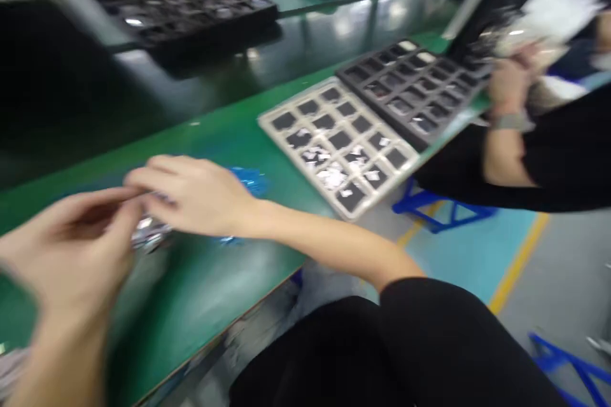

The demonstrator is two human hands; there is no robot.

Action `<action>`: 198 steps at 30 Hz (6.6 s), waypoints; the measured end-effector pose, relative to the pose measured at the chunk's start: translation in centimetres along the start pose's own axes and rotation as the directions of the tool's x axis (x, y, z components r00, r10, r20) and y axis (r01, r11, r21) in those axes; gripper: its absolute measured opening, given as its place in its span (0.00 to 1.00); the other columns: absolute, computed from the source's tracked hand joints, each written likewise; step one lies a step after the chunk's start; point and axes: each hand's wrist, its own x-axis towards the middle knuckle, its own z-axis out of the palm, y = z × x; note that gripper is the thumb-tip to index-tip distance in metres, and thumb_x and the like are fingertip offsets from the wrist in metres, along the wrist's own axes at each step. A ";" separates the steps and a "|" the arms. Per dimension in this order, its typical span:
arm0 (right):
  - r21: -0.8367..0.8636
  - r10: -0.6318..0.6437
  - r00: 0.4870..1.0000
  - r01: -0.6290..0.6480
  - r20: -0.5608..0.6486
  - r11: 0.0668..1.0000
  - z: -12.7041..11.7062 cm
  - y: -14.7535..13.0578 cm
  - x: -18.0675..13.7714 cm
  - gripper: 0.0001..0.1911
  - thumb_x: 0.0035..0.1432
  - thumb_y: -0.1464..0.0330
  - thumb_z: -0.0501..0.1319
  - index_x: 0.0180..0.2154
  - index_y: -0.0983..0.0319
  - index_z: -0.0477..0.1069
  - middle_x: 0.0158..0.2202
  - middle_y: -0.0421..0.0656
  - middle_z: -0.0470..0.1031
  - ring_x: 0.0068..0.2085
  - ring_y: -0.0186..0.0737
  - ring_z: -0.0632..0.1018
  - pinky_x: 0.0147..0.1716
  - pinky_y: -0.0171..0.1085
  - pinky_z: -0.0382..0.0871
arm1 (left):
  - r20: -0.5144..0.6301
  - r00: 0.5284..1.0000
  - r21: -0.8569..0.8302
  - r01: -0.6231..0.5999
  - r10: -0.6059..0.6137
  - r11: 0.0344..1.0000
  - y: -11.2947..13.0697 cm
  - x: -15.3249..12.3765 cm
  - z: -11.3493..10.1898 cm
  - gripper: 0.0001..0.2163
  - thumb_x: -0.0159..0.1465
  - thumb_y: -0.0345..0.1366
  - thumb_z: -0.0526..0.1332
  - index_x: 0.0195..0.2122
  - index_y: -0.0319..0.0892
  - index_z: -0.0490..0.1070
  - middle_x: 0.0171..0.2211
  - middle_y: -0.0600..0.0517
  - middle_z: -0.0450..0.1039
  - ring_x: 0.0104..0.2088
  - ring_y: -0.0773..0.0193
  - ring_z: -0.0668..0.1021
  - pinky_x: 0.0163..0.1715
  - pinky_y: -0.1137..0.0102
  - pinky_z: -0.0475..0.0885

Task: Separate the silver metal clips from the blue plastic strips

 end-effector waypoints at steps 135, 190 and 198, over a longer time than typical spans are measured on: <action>0.486 0.078 0.953 0.078 -0.293 0.871 0.3 -0.1 0.5 0.07 0.70 0.72 0.65 0.37 0.55 0.78 0.36 0.40 0.82 0.37 0.42 0.80 0.38 0.44 0.78 | 0.105 0.994 -0.233 0.013 0.012 0.972 1.9 0.6 -0.5 0.05 0.61 0.34 0.72 0.31 0.44 0.89 0.27 0.53 0.84 0.26 0.63 0.85 0.28 0.73 0.82; 0.247 0.212 0.975 -0.190 -0.066 0.950 -0.8 3.1 1.0 0.03 0.72 0.66 0.69 0.42 0.57 0.82 0.46 0.48 0.85 0.46 0.53 0.83 0.55 0.54 0.80 | 0.109 0.992 -0.129 0.079 -0.065 0.989 0.5 1.6 -1.0 0.06 0.62 0.38 0.71 0.31 0.43 0.85 0.29 0.52 0.85 0.26 0.66 0.82 0.28 0.73 0.78; 0.500 0.090 0.996 -0.078 0.000 0.863 -0.9 1.8 1.1 0.09 0.72 0.72 0.66 0.45 0.60 0.86 0.42 0.44 0.88 0.42 0.43 0.85 0.47 0.43 0.78 | 0.271 0.948 -0.178 0.221 -0.169 0.959 1.1 1.7 -1.2 0.09 0.63 0.42 0.73 0.34 0.41 0.87 0.30 0.49 0.86 0.27 0.62 0.84 0.31 0.70 0.81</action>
